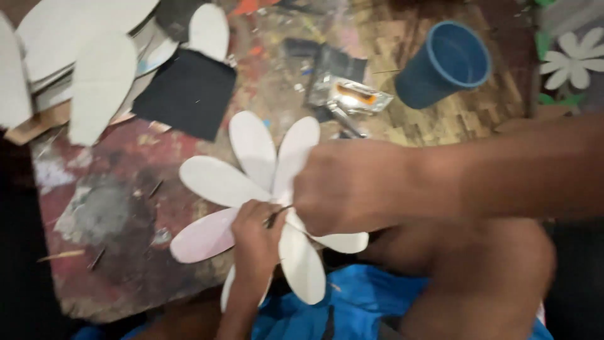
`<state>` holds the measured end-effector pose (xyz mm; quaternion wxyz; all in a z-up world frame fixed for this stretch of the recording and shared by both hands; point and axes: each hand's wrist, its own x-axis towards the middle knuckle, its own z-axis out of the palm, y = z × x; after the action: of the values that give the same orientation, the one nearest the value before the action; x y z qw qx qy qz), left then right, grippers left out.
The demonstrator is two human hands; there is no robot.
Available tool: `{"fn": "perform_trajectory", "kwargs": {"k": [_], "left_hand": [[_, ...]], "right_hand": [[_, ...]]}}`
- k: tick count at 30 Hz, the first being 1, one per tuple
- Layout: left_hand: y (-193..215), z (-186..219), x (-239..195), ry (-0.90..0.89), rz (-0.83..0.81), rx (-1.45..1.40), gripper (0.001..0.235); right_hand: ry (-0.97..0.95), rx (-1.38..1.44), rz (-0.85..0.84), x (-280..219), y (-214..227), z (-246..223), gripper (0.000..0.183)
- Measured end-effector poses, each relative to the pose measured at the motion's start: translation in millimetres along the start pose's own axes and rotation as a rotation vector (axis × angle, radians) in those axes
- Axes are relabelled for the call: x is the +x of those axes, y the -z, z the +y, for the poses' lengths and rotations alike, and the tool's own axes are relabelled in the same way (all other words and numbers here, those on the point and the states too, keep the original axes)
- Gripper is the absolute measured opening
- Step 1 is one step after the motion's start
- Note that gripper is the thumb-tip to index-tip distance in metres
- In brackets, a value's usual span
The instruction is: Assembling a wooden flower by screwing multiple petals onto a central base using a manual screwdriver.
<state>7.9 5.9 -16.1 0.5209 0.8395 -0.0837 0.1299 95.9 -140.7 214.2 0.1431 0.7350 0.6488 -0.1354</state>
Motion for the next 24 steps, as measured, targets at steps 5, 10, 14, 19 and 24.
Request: {"fn": "perform_trajectory", "kwargs": {"k": [5, 10, 14, 19, 24], "left_hand": [[6, 6, 1, 0.09, -0.044, -0.083, 0.009], [5, 5, 2, 0.14, -0.08, -0.066, 0.012], [4, 6, 1, 0.153, -0.086, -0.071, 0.017], [4, 8, 2, 0.161, -0.084, -0.059, 0.016], [4, 11, 0, 0.14, -0.071, -0.011, 0.013]], "right_hand": [[-0.191, 0.095, -0.351, -5, 21, 2, 0.009], [-0.357, 0.191, -0.586, 2, 24, 0, 0.01], [-0.444, 0.27, -0.643, 3, 28, -2, 0.005], [-0.497, 0.381, -0.675, 1, 40, -6, 0.024], [-0.836, 0.63, -0.364, 2, 19, -12, 0.029]]}}
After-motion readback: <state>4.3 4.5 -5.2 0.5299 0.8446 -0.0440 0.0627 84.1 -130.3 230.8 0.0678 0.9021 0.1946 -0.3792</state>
